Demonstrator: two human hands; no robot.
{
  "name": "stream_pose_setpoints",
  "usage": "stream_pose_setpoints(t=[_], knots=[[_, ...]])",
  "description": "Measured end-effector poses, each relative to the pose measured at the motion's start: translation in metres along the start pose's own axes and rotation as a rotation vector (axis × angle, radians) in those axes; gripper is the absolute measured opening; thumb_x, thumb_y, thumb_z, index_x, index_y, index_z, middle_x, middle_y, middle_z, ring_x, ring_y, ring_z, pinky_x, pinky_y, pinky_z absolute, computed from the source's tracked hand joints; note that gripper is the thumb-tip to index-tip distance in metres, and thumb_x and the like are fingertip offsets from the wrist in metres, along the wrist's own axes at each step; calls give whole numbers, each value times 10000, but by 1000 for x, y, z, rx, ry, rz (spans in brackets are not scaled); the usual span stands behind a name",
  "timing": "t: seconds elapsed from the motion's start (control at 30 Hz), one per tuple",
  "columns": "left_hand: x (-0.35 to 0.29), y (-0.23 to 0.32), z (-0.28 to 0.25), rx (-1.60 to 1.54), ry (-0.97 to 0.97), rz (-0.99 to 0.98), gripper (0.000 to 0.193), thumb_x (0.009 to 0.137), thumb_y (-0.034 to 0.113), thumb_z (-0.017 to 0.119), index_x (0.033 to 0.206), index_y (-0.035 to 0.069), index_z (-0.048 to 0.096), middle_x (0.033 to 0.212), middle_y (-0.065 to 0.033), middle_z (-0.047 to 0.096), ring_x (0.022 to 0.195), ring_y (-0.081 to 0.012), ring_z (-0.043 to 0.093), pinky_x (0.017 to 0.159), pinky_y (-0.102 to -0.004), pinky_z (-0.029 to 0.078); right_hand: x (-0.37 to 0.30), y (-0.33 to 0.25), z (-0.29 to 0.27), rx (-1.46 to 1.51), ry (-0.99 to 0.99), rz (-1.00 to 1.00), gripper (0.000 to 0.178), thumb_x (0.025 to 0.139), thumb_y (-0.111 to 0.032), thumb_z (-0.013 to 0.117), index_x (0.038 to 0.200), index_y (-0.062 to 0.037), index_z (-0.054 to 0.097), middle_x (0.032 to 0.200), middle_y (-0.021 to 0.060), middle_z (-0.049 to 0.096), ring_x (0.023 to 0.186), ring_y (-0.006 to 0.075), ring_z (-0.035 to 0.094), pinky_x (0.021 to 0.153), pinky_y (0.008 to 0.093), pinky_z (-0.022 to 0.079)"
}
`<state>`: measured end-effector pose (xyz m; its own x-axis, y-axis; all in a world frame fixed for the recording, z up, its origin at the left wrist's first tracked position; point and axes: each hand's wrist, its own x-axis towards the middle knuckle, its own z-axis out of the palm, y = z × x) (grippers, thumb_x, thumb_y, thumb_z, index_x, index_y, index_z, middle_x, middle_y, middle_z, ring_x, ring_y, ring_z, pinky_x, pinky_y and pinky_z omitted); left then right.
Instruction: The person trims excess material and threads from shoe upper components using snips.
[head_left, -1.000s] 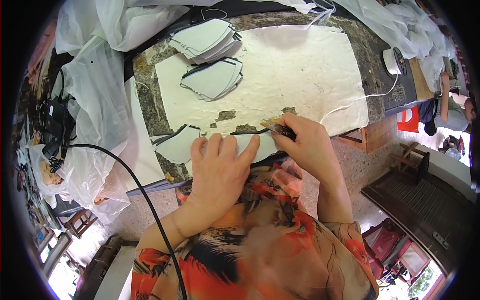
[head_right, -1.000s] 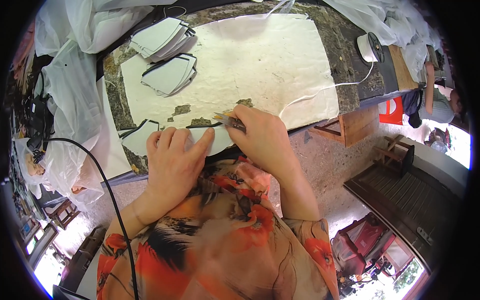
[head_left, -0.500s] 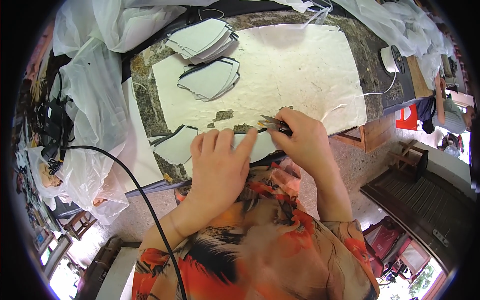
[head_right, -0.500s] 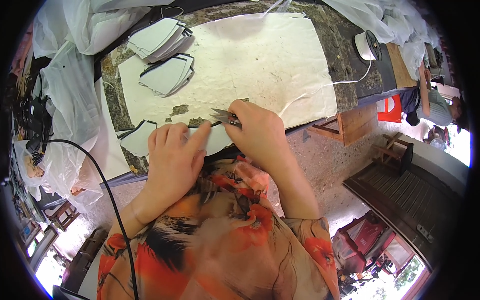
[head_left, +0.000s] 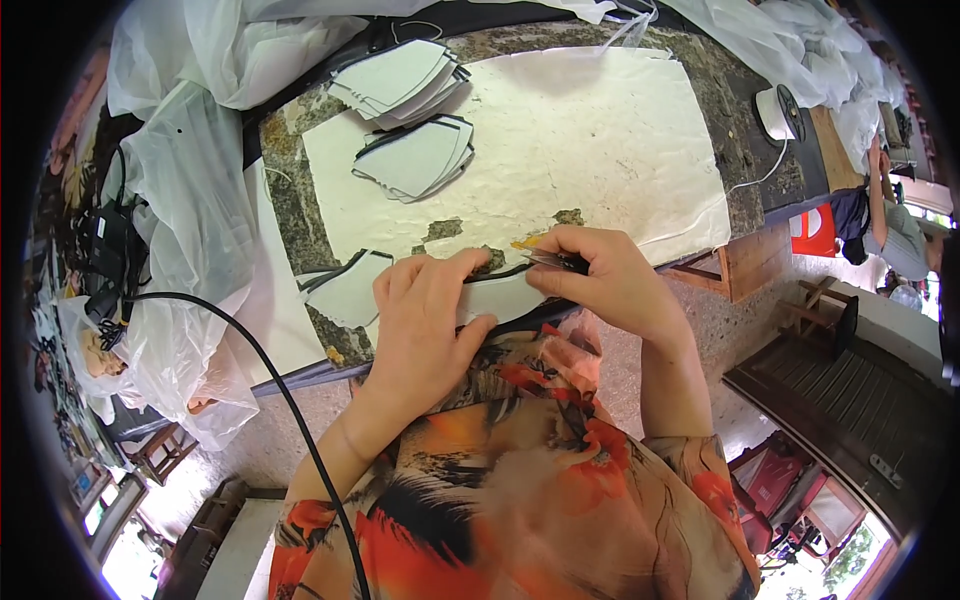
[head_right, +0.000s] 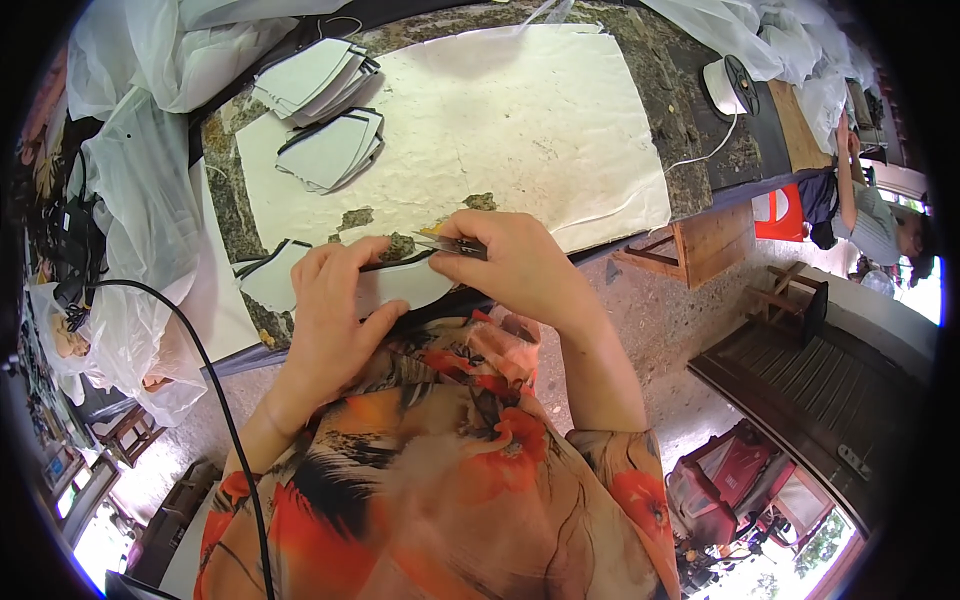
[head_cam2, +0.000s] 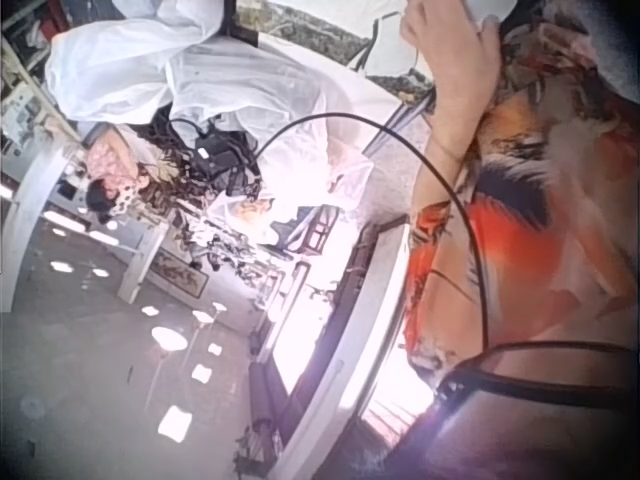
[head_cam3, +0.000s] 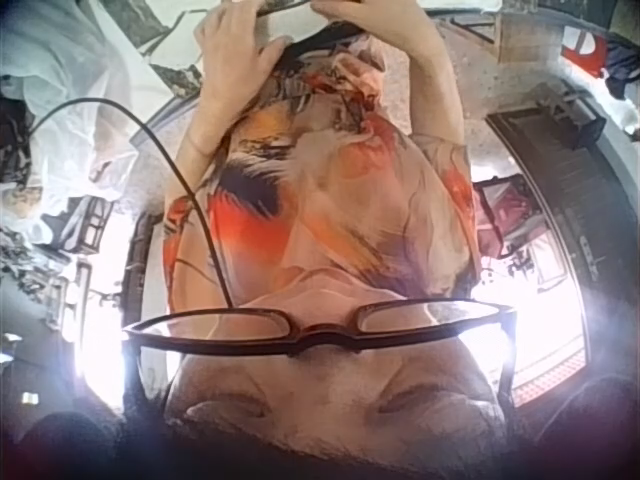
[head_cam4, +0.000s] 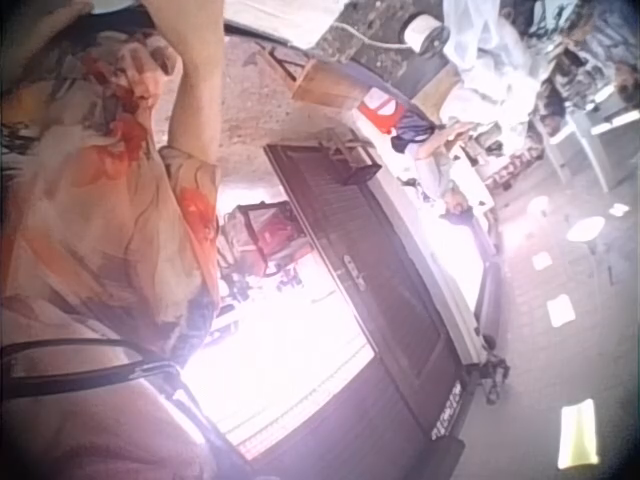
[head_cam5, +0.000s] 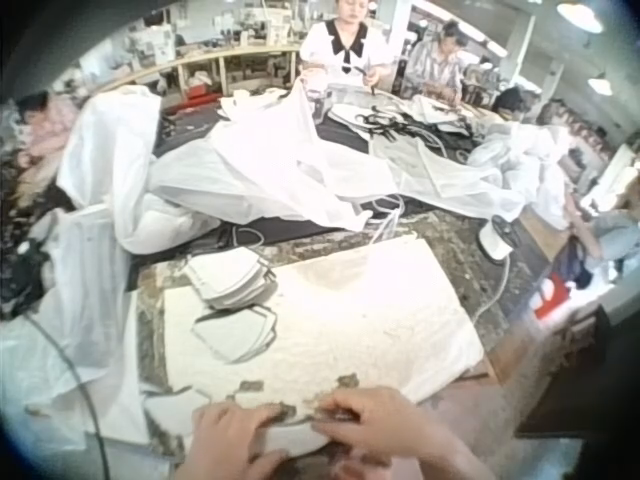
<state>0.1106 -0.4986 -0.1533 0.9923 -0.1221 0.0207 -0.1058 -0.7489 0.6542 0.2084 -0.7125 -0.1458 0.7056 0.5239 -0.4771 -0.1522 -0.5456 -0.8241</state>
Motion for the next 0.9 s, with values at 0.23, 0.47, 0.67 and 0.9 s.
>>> stream_pose_setpoints(t=[0.23,0.47,0.67,0.9], knots=[[23,-5,-11,-217,-121,20,230,871,173,738,1057,38,717,803,-46,652,803,-195,592,801,-338,452,4,-9,9,70,-25,-153,159,913,-143,689,1025,-29,683,917,64,673,780,167,615,714,310,503],[27,-24,-48,-735,-417,-504,189,931,179,709,1001,4,715,757,61,617,679,-16,499,586,-210,399,-8,-17,-9,-641,62,-655,245,872,-109,674,1115,-116,703,1067,76,640,981,275,619,791,334,516],[9,-21,-35,-1001,-312,-508,195,952,162,701,1055,-3,707,761,50,619,631,-11,493,544,-219,398,-2,-35,1,-714,-3,-370,296,898,-204,663,1184,-130,684,950,81,669,867,291,657,719,379,512],[4,-12,-28,-1134,-289,-649,229,974,139,673,1155,-1,673,754,23,609,349,-37,352,316,-237,253,1,-35,1,-487,-53,-408,347,938,-357,639,1166,-98,679,898,112,660,805,320,645,689,395,500]])
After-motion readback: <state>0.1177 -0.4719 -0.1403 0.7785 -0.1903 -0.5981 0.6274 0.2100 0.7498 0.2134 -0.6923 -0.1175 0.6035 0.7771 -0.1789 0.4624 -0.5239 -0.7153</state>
